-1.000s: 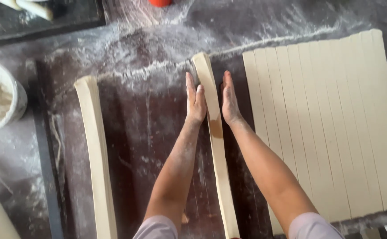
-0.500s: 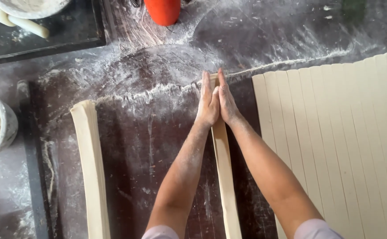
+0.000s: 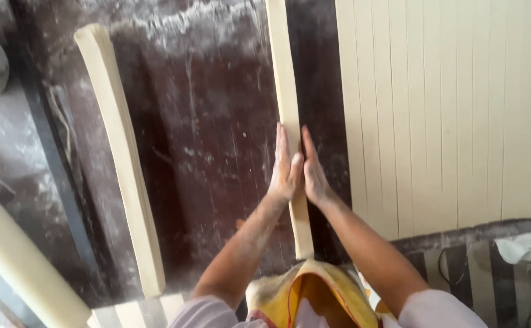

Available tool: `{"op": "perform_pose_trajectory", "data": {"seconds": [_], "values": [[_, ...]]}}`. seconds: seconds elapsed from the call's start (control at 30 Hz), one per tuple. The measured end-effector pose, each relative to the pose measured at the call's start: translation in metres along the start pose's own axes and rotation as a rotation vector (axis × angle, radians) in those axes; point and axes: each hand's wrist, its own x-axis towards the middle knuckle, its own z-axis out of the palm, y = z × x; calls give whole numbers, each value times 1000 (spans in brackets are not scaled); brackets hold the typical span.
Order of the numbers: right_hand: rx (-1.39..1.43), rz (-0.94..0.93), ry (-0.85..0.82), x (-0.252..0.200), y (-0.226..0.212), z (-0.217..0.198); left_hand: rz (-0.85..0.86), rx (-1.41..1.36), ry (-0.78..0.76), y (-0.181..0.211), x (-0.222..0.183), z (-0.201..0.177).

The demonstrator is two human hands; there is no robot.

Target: The person cuts a large flattened dough sheet into long strips using a dough scraper, then gathers and stacks the cut strips by hand on the floured work table. They lift and align the strips into piles while working along the sheet.

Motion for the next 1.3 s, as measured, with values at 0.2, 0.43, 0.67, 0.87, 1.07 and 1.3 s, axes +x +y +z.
{"op": "perform_pose_trajectory", "data": {"seconds": [0.2,0.43,0.67,0.87,1.07,1.3], "values": [[76,49,-92,-122,-30,6,-26,-27,-16,32,-134,18],[236,74,-172,-194,-26,20,-125,-28,113,48,-204,53],[71,29,-92,-210,-20,20,100,-160,240,14,-223,75],[24,119,-163,-217,-34,5,1,-286,207,19,-235,79],[284,316,-365,-221,-60,-66,-137,333,181,52,-182,53],[508,591,304,-268,-8,-180,10,514,-10,64,37,69]]}}
